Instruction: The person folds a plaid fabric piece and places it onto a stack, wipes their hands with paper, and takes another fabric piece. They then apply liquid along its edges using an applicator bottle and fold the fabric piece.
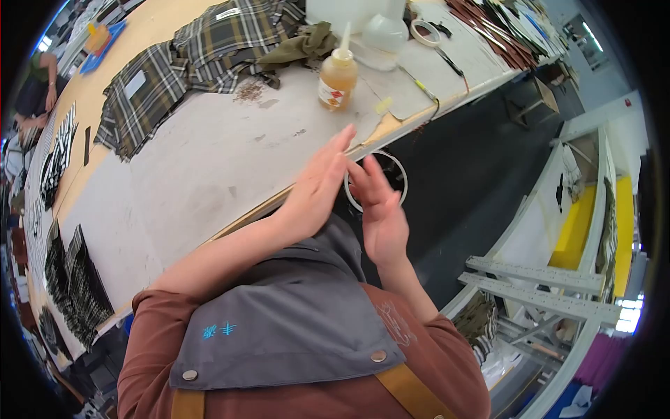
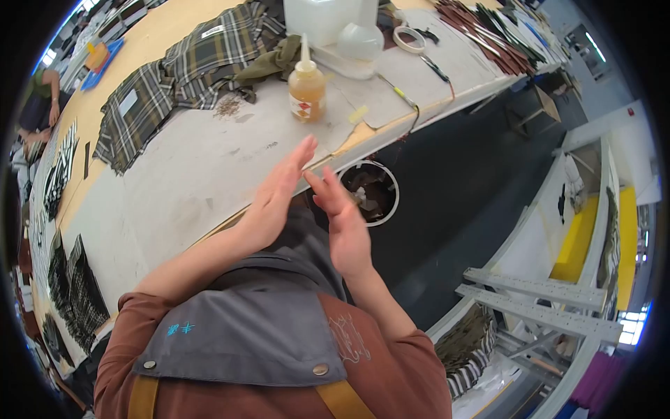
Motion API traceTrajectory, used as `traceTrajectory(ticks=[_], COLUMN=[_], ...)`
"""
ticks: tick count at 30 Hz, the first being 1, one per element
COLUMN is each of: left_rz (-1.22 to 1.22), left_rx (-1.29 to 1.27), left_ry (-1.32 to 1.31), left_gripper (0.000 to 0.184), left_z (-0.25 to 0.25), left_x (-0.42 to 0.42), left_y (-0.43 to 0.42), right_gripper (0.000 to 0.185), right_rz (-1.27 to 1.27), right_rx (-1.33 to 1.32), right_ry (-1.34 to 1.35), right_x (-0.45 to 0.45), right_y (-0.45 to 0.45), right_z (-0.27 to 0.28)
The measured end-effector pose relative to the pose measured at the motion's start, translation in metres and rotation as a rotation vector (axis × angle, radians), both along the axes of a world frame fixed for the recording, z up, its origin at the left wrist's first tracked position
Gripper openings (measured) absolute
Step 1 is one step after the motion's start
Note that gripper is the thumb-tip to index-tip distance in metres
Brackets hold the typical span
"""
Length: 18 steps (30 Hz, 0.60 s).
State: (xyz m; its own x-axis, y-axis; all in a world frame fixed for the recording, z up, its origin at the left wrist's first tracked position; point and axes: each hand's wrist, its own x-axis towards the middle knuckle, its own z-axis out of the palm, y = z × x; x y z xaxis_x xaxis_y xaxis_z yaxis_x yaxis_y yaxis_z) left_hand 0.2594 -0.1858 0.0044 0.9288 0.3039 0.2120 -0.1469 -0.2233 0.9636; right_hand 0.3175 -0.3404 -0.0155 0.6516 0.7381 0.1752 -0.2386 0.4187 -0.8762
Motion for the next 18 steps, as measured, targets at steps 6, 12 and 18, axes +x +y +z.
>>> traceTrajectory(ticks=[6, 12, 18], left_rz=[-0.113, -0.284, -0.368], left_rx=[0.129, 0.154, 0.280], left_ry=[-0.227, -0.339, -0.455], left_gripper=[0.065, 0.069, 0.063], left_z=[0.019, 0.012, 0.005], left_x=[0.042, 0.035, 0.027], left_y=[-0.029, -0.047, -0.064], right_gripper=[0.095, 0.090, 0.081], right_rz=[-0.034, -0.463, -0.734], right_rx=[-0.014, -0.129, 0.108], right_ry=[-0.091, -0.304, 0.028], right_x=[-0.031, -0.010, 0.034], right_y=[0.018, 0.027, 0.030], right_z=[-0.024, 0.041, 0.063])
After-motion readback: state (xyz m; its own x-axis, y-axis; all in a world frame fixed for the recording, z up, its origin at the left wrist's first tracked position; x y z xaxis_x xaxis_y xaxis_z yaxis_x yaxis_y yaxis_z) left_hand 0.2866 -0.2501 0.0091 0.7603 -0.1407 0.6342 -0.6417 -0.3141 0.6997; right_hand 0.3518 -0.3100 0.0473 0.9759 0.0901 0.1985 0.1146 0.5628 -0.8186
